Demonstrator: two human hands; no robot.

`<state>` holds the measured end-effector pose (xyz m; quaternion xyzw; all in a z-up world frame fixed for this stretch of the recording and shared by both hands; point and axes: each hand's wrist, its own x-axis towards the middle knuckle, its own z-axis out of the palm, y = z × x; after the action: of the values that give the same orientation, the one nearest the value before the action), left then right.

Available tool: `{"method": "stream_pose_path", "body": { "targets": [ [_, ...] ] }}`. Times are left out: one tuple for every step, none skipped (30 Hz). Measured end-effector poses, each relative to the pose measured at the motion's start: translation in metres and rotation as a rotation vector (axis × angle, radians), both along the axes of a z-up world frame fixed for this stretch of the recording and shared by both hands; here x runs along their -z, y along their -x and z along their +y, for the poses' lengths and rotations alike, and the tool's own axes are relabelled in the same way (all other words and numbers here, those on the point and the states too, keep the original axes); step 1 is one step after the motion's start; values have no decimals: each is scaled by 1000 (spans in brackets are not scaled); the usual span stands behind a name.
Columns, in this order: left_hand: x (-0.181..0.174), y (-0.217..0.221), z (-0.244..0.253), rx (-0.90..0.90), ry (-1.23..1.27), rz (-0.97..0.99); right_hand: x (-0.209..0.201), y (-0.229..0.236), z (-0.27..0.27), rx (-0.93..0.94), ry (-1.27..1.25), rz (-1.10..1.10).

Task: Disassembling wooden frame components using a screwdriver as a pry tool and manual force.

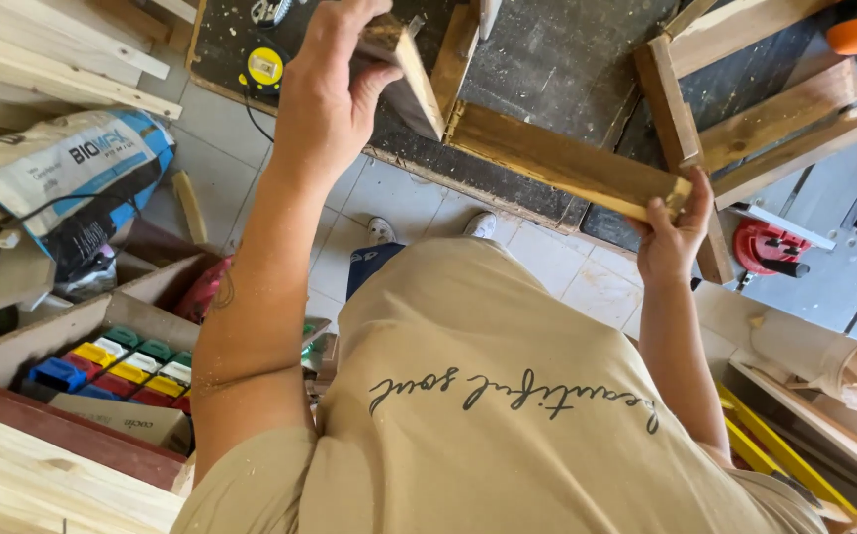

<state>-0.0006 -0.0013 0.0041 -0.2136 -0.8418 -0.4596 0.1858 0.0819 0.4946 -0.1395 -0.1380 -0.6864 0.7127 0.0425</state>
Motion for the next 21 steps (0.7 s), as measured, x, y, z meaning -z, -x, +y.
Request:
{"method": "stream_pose_path", "body": {
  "targets": [
    [1,0,-1,8,4,1,14,-4,6,8,4,1],
    [2,0,-3,-5,2,10,28,-7,12,43,52,-67],
    [3,0,-4,-19,-1,19,43,-10,18,77,101,-134],
    [0,-1,-4,-12,2,20,53,-15,17,83,105,-133],
    [-3,-2,-4,-32,6,-2,63,-19,17,116,128,-183],
    [-6,-4,-5,-51,10,-24,73,-23,17,149,151,-233],
    [-7,-4,-4,-51,13,-24,71,-25,12,148,153,-234],
    [-8,-5,-4,-62,10,-32,69,-28,7,179,25,-344],
    [-9,-6,-4,-75,8,-38,68,-28,1,205,-103,-452],
    [-9,-5,-4,-78,12,-37,65,-26,-1,201,-100,-451],
    [-9,-5,-4,-74,9,-31,62,-26,-3,163,-221,-472],
    [-8,-6,-4,-70,7,-25,59,-26,-4,125,-342,-492],
    [-8,-7,-3,-70,10,-27,60,-26,0,124,-339,-493],
    [-8,-8,-2,-66,-9,-46,60,-26,4,19,-656,-411],
    [-9,-7,-2,-61,-28,-62,61,-23,7,-89,-968,-315],
    [-9,-5,-1,-60,-25,-59,58,-19,9,-87,-965,-313],
    [-8,-6,0,-63,-17,-62,55,-19,10,-221,-1110,-295],
    [-8,-7,2,-65,-8,-64,52,-18,11,-357,-1251,-274],
    [-12,-9,6,-66,-3,-67,50,-19,10,-361,-1245,-274],
    [-15,-10,10,-78,23,-74,49,-19,8,-464,-1370,-251],
    [-19,-11,16,-87,47,-79,46,-20,7,-566,-1494,-226]
  ]
}}
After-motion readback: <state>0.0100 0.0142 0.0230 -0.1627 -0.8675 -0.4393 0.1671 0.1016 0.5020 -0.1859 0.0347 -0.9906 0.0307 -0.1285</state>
